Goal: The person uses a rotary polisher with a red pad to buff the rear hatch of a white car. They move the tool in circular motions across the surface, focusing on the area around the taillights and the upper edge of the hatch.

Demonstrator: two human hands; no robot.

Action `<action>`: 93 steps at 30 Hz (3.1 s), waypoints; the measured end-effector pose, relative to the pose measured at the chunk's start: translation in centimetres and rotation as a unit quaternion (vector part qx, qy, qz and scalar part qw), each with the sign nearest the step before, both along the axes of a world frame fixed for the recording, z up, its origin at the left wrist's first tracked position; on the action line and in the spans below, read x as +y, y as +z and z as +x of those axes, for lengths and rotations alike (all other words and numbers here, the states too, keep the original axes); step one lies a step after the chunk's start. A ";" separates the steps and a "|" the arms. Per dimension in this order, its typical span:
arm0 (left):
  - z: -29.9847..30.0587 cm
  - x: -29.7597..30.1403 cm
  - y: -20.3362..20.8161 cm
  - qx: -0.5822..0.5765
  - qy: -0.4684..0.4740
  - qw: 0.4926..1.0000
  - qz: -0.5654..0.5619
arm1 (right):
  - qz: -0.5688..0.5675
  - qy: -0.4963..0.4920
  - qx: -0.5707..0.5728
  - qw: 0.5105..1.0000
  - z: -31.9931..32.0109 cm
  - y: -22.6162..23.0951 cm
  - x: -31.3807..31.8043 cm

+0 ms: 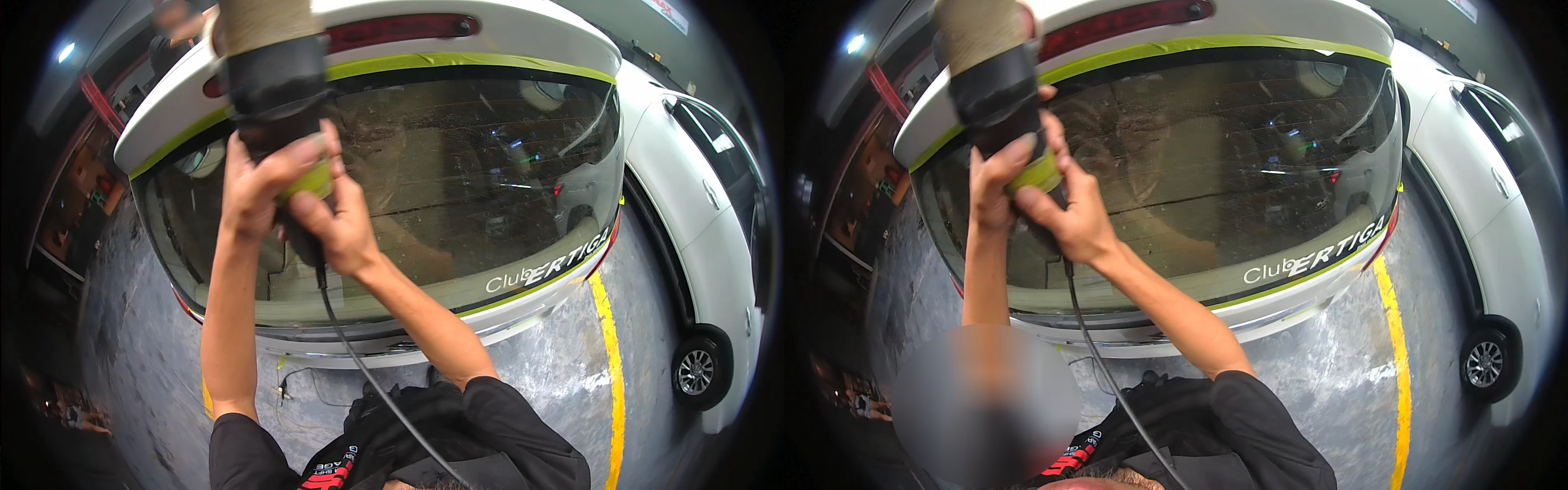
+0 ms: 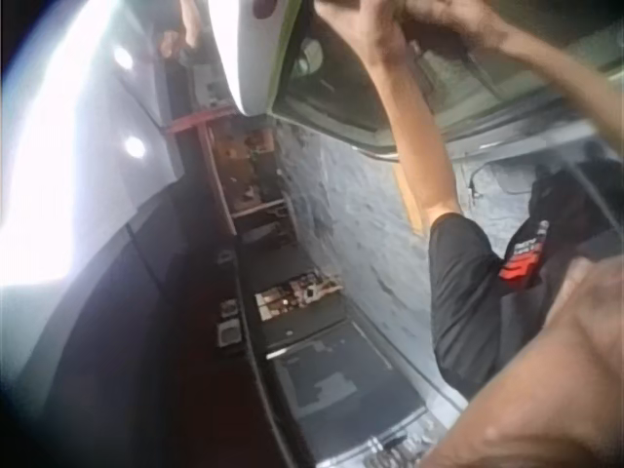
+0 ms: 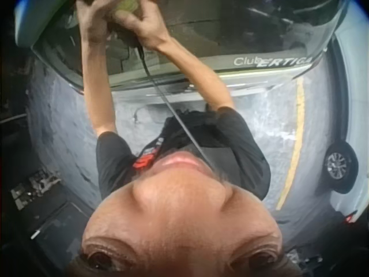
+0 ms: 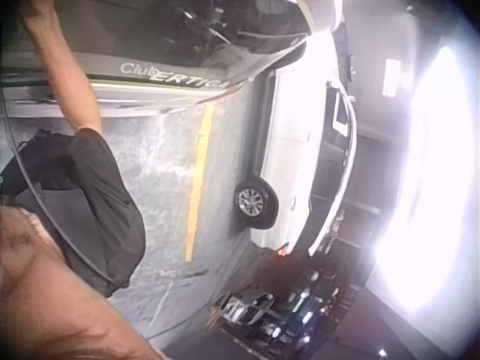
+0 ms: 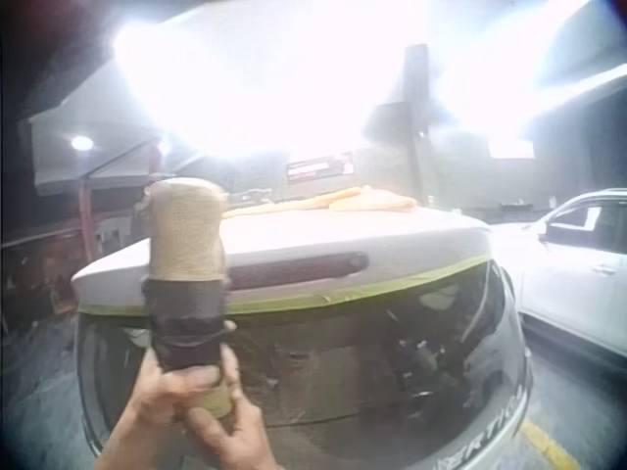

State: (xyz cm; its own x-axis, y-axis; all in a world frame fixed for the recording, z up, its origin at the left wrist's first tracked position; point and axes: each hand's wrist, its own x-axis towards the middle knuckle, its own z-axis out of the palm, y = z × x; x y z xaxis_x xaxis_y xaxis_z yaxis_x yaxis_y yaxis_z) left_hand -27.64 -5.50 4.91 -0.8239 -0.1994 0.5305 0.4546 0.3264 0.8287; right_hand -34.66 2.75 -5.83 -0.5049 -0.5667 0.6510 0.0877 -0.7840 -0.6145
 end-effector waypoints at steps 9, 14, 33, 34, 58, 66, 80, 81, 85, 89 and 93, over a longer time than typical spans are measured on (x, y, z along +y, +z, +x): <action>-3.1 3.8 1.4 -0.024 0.004 1.000 -0.010 | 0.007 -0.050 0.014 0.999 -1.7 -0.7 3.1; -7.9 7.5 1.8 0.039 -0.059 0.997 -0.027 | -0.015 -0.060 -0.007 0.998 -5.0 -0.2 7.3; 6.3 -7.2 -4.3 0.181 -0.002 0.963 0.200 | 0.164 -0.099 0.158 0.969 5.3 3.1 -4.2; 6.3 -7.7 -4.7 0.202 -0.007 0.954 0.223 | 0.197 -0.085 0.170 0.962 5.4 3.5 -4.2; 0.7 0.8 0.3 0.097 -0.069 0.985 0.127 | 0.089 -0.112 0.018 0.990 3.7 2.0 2.5; 9.0 -9.8 -2.2 0.157 -0.049 0.956 0.242 | 0.142 -0.097 0.080 0.982 10.2 2.9 -7.6; 12.1 -13.5 -2.0 0.110 -0.035 0.979 0.167 | 0.133 -0.161 0.084 0.974 13.1 3.0 -10.5; 10.8 -12.7 -1.9 0.121 -0.080 0.970 0.194 | 0.133 -0.153 0.065 0.977 12.6 2.7 -9.5; 8.1 -8.2 0.6 0.053 -0.106 0.983 0.141 | 0.088 -0.189 0.007 0.978 11.1 1.6 -5.7; 6.4 -6.7 1.0 0.108 -0.114 0.979 0.127 | 0.074 -0.146 -0.014 0.986 10.5 0.4 -4.5; 7.9 -8.8 0.6 0.118 -0.112 0.975 0.153 | 0.110 -0.172 0.018 0.979 11.5 0.5 -6.3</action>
State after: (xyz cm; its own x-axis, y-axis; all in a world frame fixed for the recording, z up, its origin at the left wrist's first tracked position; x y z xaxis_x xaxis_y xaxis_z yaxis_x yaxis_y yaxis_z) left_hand -19.77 -14.34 5.49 -0.7274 -0.2078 0.6540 0.6755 -0.0496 0.7356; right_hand -23.13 -3.54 -5.34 -0.6703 -0.4953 0.5526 -0.1828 -0.6115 -0.7698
